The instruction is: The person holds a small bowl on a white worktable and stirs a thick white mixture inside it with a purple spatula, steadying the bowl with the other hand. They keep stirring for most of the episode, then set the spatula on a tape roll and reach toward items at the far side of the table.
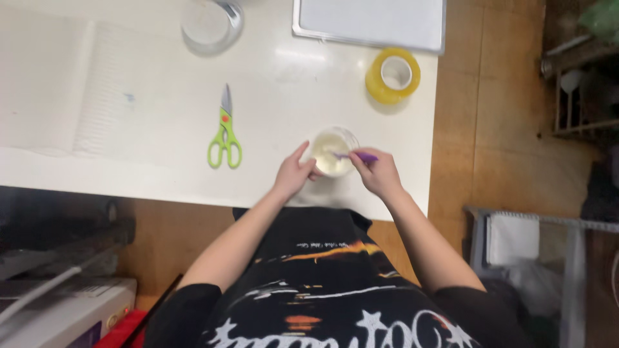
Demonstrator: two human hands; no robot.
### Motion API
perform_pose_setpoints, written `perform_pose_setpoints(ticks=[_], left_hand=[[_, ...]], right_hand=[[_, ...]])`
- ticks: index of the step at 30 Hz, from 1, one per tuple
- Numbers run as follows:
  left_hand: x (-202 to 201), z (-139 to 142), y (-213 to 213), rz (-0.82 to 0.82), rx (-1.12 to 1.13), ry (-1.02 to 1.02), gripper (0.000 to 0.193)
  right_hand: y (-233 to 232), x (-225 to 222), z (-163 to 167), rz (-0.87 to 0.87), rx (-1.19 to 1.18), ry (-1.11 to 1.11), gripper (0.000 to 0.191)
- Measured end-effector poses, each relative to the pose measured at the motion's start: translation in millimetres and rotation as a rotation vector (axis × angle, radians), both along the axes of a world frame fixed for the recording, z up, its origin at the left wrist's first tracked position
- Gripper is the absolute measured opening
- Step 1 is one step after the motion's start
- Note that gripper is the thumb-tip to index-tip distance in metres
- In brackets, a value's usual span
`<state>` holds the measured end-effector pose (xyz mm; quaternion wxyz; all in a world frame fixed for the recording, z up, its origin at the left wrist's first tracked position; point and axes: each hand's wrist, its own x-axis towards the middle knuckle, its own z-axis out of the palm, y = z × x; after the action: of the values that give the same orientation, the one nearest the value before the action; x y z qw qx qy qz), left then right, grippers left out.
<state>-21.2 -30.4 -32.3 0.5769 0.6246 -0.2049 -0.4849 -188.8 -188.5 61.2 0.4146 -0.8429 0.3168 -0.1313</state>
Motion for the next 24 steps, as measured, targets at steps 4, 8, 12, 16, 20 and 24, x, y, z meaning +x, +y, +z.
perform_pose_setpoints(ticks=[4, 8, 12, 16, 20, 24], left_hand=[[-4, -9, 6, 0.088, -0.057, -0.011, 0.063], [-5, 1, 8, -0.033, -0.036, -0.044, 0.069], [0, 20, 4, -0.143, 0.093, -0.091, 0.078], [2, 26, -1, -0.147, 0.074, -0.089, 0.077], [1, 22, -5, -0.152, 0.05, 0.054, 0.077], [4, 22, -6, -0.156, 0.026, 0.096, 0.077]], right_hand=[[-5, -14, -8, -0.187, 0.249, -0.095, 0.025], [-2, -12, -17, -0.232, 0.275, -0.103, 0.026], [-3, -5, -11, -0.083, 0.179, -0.055, 0.023], [-15, -7, 5, -0.154, 0.12, -0.085, 0.021], [-12, -11, 7, -0.178, 0.149, -0.035, 0.023], [6, 5, -1, -0.131, 0.024, -0.091, 0.022]])
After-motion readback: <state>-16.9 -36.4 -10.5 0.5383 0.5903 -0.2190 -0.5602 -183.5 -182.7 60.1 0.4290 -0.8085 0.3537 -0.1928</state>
